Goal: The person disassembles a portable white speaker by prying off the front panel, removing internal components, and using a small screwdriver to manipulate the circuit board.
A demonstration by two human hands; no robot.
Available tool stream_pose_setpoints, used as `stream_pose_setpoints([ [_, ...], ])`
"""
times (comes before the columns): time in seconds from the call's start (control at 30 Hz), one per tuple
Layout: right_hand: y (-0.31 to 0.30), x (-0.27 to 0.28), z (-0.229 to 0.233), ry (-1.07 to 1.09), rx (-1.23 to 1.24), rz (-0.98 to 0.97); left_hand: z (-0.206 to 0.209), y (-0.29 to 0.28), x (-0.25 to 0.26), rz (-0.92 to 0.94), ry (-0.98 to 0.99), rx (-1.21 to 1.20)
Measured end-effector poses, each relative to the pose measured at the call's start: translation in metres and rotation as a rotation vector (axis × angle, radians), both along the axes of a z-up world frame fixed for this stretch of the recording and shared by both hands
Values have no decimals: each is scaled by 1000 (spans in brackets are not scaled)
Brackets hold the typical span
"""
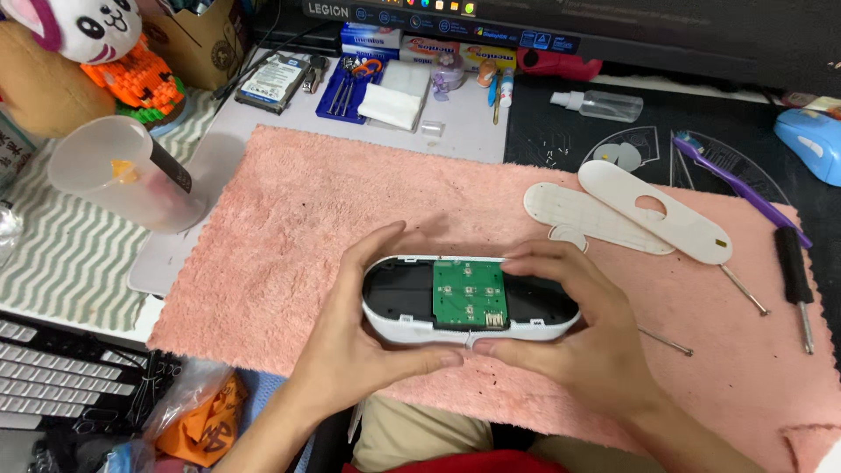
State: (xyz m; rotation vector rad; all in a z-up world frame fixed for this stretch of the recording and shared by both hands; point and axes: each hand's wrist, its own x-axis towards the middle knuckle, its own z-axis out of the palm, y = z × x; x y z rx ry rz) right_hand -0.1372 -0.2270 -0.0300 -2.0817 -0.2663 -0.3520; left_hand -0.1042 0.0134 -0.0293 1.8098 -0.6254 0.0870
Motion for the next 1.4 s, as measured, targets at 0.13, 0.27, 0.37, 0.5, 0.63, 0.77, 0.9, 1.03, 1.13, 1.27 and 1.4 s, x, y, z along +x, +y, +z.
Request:
stream_pose_setpoints([
  [0.13,-1,0,8,-76,-103,46,6,-5,-6,153,-20,42],
  [0.27,-1,-3,9,-145,-189,25,8,-10,-10,197,-68,38],
  [0.37,-1,-8,8,-130,-185,7,8,-11,-15,208,-124,29],
  [0.5,-1,-15,0,-155,-149,-35,10,-12,-17,204,-243,40],
  [0.63,2,-15,-1,-209,-11,56,8,-10,-15,150,-300,18],
  [0.77,-3,-13,-9,-268,29,106,7,-4,-12,124,-305,61],
  [0.9,-3,-9,-12,-239,64,111,8,1,-9,89,-216,63],
  [1.03,-3,-6,-14,-268,53,117,17,-3,-9,100,-171,36],
  [1.13,-1,-6,-13,-255,55,113,14,-2,-7,141,-145,67],
  [1.27,3,-6,-12,-111,2,-2,11,0,-1,93,-192,104],
  [1.4,4,-5,-13,-53,-47,-34,1,9,5,-3,-235,117],
])
